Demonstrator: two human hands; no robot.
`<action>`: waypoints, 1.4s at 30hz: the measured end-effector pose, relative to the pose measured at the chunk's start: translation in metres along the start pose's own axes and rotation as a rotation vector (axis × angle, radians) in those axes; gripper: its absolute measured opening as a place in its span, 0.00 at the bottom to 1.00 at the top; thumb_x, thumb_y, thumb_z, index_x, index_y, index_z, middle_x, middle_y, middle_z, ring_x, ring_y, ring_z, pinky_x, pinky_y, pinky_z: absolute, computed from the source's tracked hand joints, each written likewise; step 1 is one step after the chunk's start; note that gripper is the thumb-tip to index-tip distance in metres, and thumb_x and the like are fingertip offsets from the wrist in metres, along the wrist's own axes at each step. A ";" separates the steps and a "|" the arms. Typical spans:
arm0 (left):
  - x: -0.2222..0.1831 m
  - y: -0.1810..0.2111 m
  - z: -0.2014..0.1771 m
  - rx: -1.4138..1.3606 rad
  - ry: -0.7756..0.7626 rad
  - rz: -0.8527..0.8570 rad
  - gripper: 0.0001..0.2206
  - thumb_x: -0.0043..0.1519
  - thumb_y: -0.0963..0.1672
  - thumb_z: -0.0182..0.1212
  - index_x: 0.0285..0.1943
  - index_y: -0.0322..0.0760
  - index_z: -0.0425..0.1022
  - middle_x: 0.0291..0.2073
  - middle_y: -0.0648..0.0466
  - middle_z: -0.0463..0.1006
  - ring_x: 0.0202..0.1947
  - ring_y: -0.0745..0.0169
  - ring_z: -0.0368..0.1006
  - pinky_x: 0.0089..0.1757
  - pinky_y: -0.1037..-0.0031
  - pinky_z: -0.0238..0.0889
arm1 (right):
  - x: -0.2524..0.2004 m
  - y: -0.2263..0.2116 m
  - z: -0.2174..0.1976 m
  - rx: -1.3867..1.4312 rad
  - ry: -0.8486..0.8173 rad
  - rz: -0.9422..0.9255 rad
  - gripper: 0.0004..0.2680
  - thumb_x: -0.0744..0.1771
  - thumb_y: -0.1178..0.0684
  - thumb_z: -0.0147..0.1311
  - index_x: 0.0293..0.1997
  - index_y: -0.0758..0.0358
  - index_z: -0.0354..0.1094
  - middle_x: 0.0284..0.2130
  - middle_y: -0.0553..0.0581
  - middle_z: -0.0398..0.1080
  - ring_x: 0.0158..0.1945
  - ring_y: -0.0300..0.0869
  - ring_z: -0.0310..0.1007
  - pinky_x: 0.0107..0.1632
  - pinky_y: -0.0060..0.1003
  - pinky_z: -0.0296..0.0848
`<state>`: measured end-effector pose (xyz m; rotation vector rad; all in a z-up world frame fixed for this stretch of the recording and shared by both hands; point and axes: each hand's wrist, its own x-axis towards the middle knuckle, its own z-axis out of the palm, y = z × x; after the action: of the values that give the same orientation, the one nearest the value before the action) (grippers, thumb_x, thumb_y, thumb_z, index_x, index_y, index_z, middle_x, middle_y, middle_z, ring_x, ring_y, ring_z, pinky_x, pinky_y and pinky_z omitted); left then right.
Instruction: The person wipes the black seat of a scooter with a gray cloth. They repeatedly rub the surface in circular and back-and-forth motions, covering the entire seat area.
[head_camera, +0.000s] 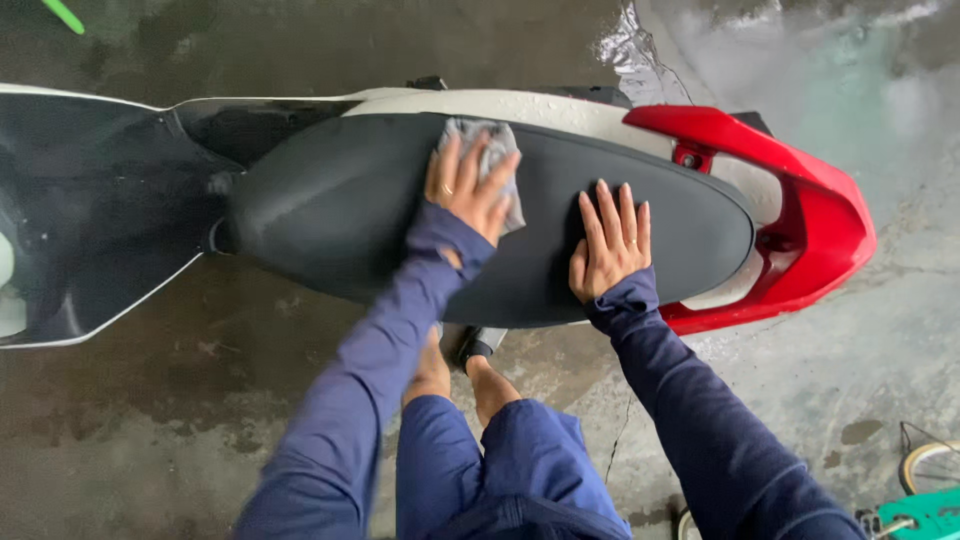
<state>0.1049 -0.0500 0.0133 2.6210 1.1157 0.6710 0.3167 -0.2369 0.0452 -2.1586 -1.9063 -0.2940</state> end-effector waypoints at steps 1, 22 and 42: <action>0.011 -0.011 -0.006 0.026 -0.114 0.014 0.30 0.75 0.53 0.61 0.90 0.62 0.64 0.84 0.42 0.67 0.85 0.26 0.53 0.75 0.29 0.52 | 0.003 -0.001 -0.007 0.057 -0.020 0.004 0.29 0.68 0.53 0.52 0.85 0.60 0.67 0.83 0.66 0.64 0.86 0.67 0.57 0.84 0.68 0.52; -0.023 -0.080 -0.014 0.282 0.011 -0.057 0.28 0.71 0.56 0.65 0.82 0.59 0.75 0.70 0.43 0.79 0.78 0.29 0.64 0.69 0.35 0.62 | -0.004 -0.002 0.001 0.006 0.021 -0.007 0.29 0.68 0.52 0.52 0.85 0.55 0.70 0.82 0.63 0.65 0.86 0.64 0.57 0.83 0.64 0.51; -0.078 -0.080 -0.059 0.270 0.128 -0.145 0.27 0.72 0.50 0.67 0.81 0.41 0.75 0.67 0.28 0.77 0.75 0.18 0.67 0.66 0.31 0.63 | -0.002 0.004 0.003 0.032 -0.011 -0.027 0.29 0.68 0.53 0.52 0.85 0.60 0.69 0.83 0.67 0.64 0.87 0.66 0.55 0.84 0.66 0.47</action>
<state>-0.0217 -0.0501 0.0104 2.7100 1.5140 0.7101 0.3199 -0.2387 0.0416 -2.1202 -1.9334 -0.2560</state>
